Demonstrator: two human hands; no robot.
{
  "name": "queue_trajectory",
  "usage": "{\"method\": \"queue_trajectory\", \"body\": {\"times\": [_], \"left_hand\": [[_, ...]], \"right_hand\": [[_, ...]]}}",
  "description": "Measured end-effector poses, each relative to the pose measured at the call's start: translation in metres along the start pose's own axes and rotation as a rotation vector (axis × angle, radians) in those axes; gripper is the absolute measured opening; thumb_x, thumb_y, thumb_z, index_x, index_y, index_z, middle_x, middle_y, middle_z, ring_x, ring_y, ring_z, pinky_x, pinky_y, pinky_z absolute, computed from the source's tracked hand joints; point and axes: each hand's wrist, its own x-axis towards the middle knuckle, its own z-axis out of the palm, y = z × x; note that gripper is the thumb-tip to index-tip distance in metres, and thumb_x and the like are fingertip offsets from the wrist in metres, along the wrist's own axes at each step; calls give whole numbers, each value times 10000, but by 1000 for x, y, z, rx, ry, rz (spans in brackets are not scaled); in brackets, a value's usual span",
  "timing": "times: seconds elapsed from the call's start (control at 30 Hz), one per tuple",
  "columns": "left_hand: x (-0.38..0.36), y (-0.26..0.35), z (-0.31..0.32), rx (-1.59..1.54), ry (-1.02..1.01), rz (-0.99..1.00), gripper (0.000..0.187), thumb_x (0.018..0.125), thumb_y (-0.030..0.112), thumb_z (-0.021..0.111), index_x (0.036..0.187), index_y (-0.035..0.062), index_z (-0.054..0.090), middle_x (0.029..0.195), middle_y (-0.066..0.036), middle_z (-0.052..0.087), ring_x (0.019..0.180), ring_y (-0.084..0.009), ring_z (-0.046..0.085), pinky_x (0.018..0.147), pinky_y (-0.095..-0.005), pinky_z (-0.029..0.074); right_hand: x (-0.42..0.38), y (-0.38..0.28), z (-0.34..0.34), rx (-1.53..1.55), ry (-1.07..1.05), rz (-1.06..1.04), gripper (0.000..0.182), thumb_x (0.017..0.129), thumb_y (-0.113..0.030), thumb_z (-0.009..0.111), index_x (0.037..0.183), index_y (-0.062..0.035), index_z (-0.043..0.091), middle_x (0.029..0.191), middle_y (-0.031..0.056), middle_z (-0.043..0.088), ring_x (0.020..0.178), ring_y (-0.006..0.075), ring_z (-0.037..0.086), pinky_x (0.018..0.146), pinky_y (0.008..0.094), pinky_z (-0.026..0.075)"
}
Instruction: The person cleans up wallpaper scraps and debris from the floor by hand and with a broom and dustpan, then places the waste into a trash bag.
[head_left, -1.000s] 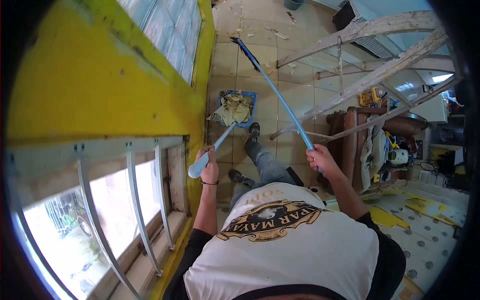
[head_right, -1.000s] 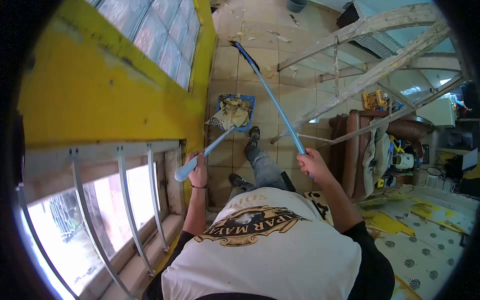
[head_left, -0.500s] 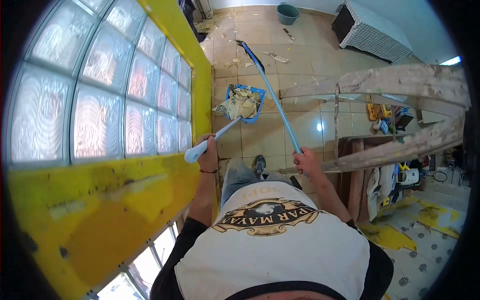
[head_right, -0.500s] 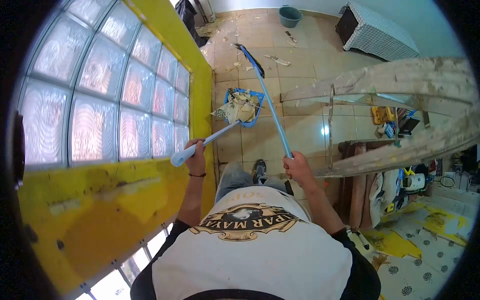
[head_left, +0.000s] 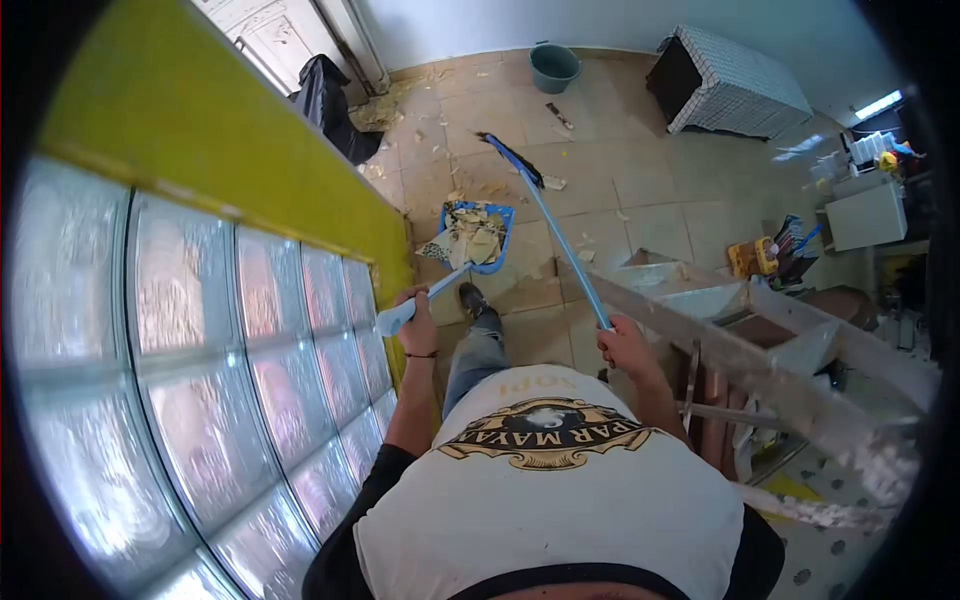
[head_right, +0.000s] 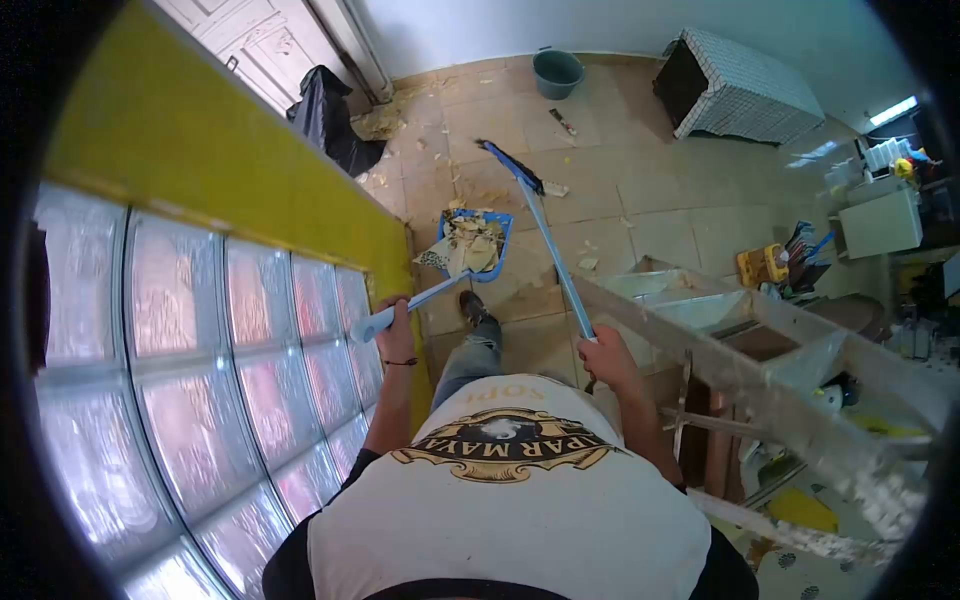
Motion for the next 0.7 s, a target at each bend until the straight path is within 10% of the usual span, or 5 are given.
{"method": "queue_trajectory", "body": {"times": [0.5,0.7], "left_hand": [[262,25,83,-144,142,-31,94,832,68,556,875,11,617,809,-37,601,737,-117,533,686,-259,441],[330,21,68,-160,274,-124,86,834,67,559,867,17,620,826,-34,594,740,-115,522,703,-263,440]], "right_hand": [[245,-359,-12,-91,-116,-53,267,838,-216,436,994,-60,586,679,-6,496,465,45,403,401,209,339],[372,-504,59,-488,-171,-614,210,853,-298,604,864,-90,584,563,-28,449,416,49,396,372,205,311]]}}
